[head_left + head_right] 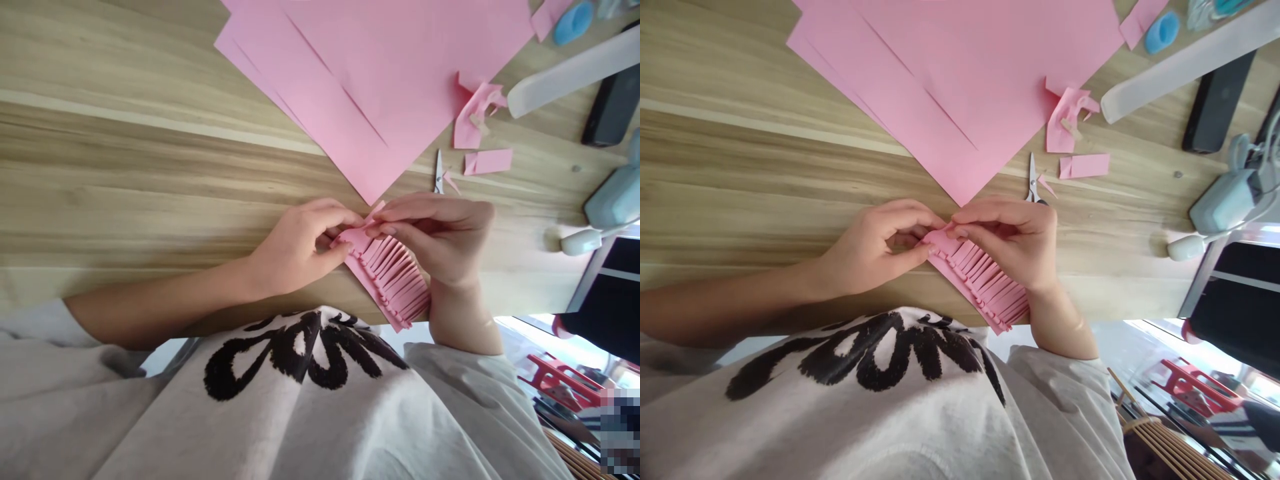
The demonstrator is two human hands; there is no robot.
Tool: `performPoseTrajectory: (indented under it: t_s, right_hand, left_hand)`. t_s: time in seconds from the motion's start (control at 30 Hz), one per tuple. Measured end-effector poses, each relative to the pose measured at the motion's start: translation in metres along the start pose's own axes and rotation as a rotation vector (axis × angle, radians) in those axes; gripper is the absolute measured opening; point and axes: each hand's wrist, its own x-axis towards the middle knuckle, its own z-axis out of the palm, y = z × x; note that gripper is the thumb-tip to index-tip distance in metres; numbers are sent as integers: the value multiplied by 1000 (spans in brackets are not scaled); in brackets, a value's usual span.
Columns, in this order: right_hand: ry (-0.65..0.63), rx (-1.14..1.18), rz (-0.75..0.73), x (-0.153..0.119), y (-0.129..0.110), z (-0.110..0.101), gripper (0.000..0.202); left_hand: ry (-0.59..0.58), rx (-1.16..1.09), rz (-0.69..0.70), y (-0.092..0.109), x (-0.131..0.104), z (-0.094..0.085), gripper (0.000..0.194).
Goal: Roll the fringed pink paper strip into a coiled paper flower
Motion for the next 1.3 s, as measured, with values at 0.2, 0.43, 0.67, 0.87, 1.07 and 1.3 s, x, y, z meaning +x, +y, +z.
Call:
performPoseTrajectory:
  t_s: [0.2,0.43,0.67,0.87,1.07,1.3]
  right_hand:
    - [-24,-59,-9,0,1,-3,29]
    - [-27,-80,-24,0,0,-2,26]
    - [-7,-74,-69,2,2,-2,26]
    - [18,-108,-51,3,-1,-2,20]
    - [-3,-104,-67,3,-1,-3,26]
    - [-5,-114,-58,3,1,-3,25]
  left_hand:
    - [-9,12,-6,0,0,0,22]
    - [-4,17,4,1,0,0,23]
    - [-4,31,-2,2,0,0,24]
    - [-1,10,-11,2,0,0,23]
    - [9,22,0,1,0,0,24]
    - [8,30,1,2,0,0,23]
